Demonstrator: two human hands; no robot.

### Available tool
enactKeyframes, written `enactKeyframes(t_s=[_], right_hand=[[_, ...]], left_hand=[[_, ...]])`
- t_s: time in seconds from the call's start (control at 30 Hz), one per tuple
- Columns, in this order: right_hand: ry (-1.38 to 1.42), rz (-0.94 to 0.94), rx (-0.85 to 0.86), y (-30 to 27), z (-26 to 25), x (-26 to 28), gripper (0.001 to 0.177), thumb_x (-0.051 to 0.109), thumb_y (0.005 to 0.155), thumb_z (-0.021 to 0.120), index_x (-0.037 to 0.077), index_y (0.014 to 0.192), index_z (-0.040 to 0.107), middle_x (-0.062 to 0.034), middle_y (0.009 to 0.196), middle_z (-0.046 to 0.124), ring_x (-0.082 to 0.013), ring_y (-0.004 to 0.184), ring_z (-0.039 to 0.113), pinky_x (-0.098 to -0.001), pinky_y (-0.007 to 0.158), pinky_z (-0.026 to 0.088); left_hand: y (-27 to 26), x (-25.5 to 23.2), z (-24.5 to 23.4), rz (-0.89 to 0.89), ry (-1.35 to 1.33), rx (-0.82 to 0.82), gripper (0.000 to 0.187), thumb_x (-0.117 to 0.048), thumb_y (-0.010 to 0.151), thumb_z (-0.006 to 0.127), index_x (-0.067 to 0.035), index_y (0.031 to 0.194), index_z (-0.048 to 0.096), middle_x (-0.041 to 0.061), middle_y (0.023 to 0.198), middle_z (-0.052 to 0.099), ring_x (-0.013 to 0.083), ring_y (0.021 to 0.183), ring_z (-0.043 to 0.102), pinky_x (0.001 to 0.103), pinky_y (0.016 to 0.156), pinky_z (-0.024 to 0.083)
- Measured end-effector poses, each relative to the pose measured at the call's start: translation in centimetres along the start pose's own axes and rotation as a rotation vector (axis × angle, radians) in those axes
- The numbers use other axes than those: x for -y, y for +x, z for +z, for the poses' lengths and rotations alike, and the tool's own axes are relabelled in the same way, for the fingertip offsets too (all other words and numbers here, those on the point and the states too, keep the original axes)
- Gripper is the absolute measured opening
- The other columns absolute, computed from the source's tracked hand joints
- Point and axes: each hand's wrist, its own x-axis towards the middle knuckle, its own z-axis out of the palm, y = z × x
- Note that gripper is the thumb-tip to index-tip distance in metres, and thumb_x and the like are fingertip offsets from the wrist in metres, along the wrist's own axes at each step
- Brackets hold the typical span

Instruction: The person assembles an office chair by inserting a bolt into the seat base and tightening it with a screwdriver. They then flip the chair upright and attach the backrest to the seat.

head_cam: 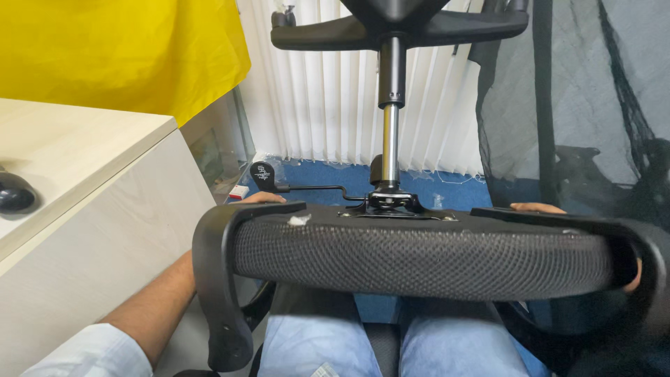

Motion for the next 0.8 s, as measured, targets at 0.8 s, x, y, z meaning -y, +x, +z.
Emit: enactKeyframes(t_s=[0.8], right_hand=[[-0.4,-0.096,-0.024,8.3,-1.2,3.5,0.063,0.016,0.077,0.073,0.007,0.137,0.055,-0.0122,0.143,0.059,-0.0294,0.13,0.061,-0.0458,0.11,0.05]], left_hand=[[1.6,1.8,0.0,-0.136,0.215,-0.317,0.072,-0.014,0.069,0.085,-0.005,0.135,0.058,0.01,0.135,0.064,0.0237,0.128,0.059,0.035,0.109,0.049]])
